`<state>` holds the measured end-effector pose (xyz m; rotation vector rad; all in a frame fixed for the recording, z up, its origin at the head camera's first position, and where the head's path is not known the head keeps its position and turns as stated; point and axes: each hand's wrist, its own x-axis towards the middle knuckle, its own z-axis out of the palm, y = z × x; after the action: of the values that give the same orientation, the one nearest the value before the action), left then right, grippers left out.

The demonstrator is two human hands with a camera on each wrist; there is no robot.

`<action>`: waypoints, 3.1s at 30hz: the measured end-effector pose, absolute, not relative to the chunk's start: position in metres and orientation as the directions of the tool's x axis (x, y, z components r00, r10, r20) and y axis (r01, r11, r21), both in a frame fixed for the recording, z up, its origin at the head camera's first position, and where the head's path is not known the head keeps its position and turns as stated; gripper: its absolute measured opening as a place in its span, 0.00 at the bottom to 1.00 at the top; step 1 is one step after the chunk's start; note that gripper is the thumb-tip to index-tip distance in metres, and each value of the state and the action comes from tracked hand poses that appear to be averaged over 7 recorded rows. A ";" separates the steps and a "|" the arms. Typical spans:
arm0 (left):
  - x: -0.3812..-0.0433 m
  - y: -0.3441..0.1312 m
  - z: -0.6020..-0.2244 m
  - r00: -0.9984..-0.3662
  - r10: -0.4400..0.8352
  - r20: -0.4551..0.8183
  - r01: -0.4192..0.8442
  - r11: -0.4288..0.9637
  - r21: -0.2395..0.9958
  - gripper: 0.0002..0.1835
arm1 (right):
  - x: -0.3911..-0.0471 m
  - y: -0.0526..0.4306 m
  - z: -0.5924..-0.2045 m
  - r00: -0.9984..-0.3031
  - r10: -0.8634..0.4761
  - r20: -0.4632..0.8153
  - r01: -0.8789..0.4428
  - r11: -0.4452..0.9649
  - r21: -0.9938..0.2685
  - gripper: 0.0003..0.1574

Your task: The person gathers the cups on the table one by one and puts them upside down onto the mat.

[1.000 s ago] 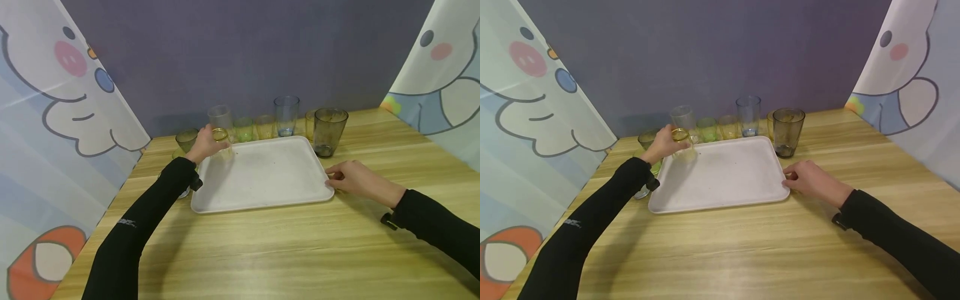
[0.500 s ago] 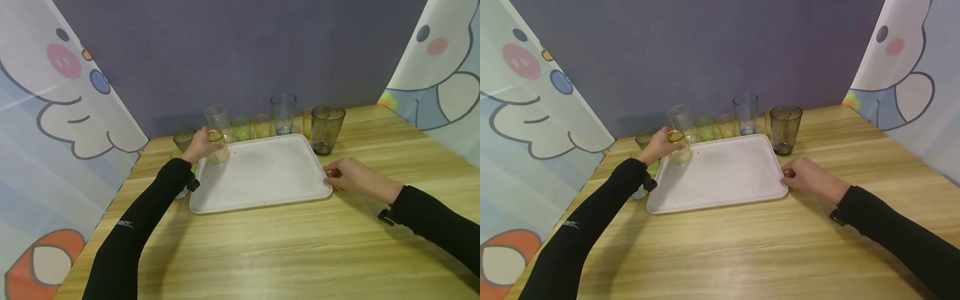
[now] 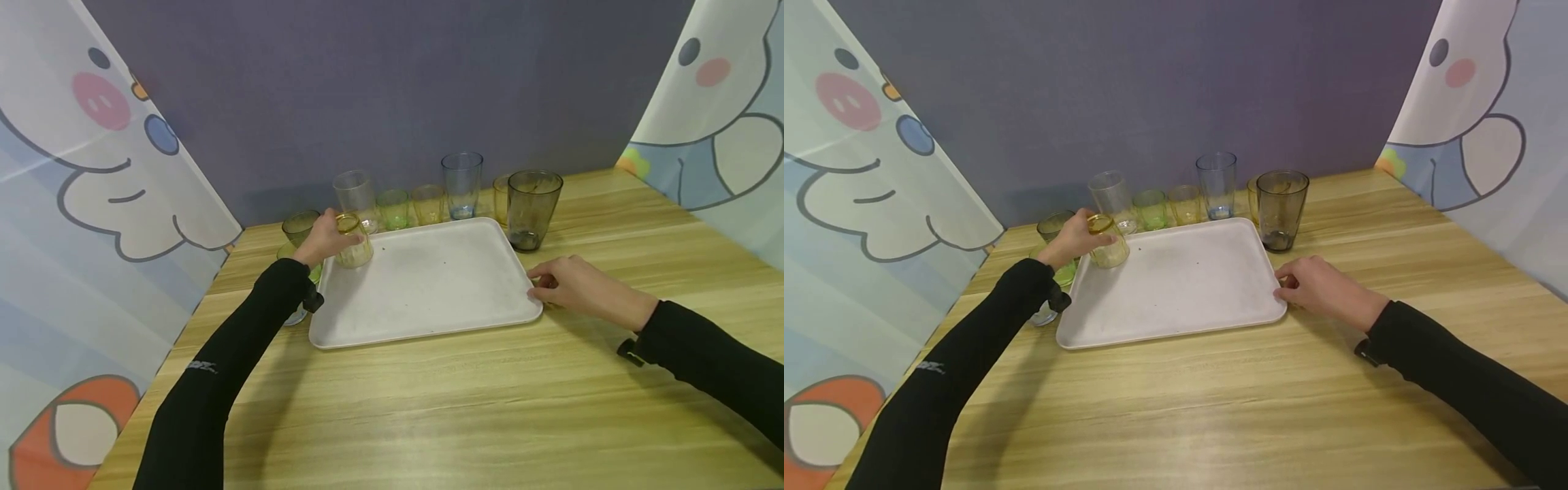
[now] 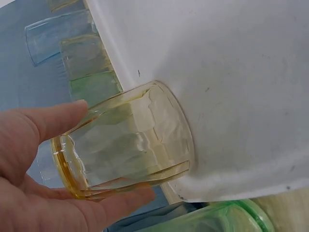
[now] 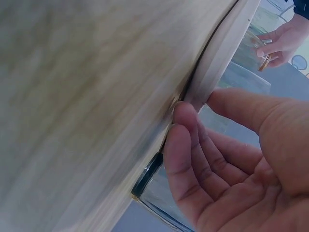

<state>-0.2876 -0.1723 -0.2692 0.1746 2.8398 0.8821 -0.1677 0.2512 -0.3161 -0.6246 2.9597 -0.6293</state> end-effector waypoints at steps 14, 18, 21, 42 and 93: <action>-0.199 -0.156 -0.233 -0.942 0.335 0.031 0.328 0.892 0.311 0.31 | -0.168 0.248 -0.313 -0.902 -0.432 0.025 -0.406 0.826 -0.391 0.26; -0.158 -0.150 -0.245 -0.877 0.480 -0.015 0.459 0.848 0.265 0.21 | -0.171 0.247 -0.309 -0.901 -0.434 0.017 -0.409 0.834 -0.370 0.26; -0.137 -0.152 -0.265 -0.820 0.570 -0.050 0.554 0.812 0.182 0.19 | -0.171 0.246 -0.308 -0.899 -0.438 0.006 -0.411 0.838 -0.360 0.26; -0.125 -0.164 -0.306 -0.716 0.698 -0.010 0.698 0.716 0.023 0.06 | -0.185 0.279 -0.281 -0.896 0.013 0.443 -0.290 0.738 -0.609 0.28; -0.129 -0.139 -0.294 -0.579 0.794 0.188 0.780 0.606 -0.158 0.09 | -0.203 0.228 -0.284 -0.929 -0.120 0.351 -0.341 0.648 -0.681 0.58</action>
<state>-0.1293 -0.1389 -0.2941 1.5091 3.0257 -0.0997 -0.2030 0.2278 -0.2837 -0.4428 3.0977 -1.3781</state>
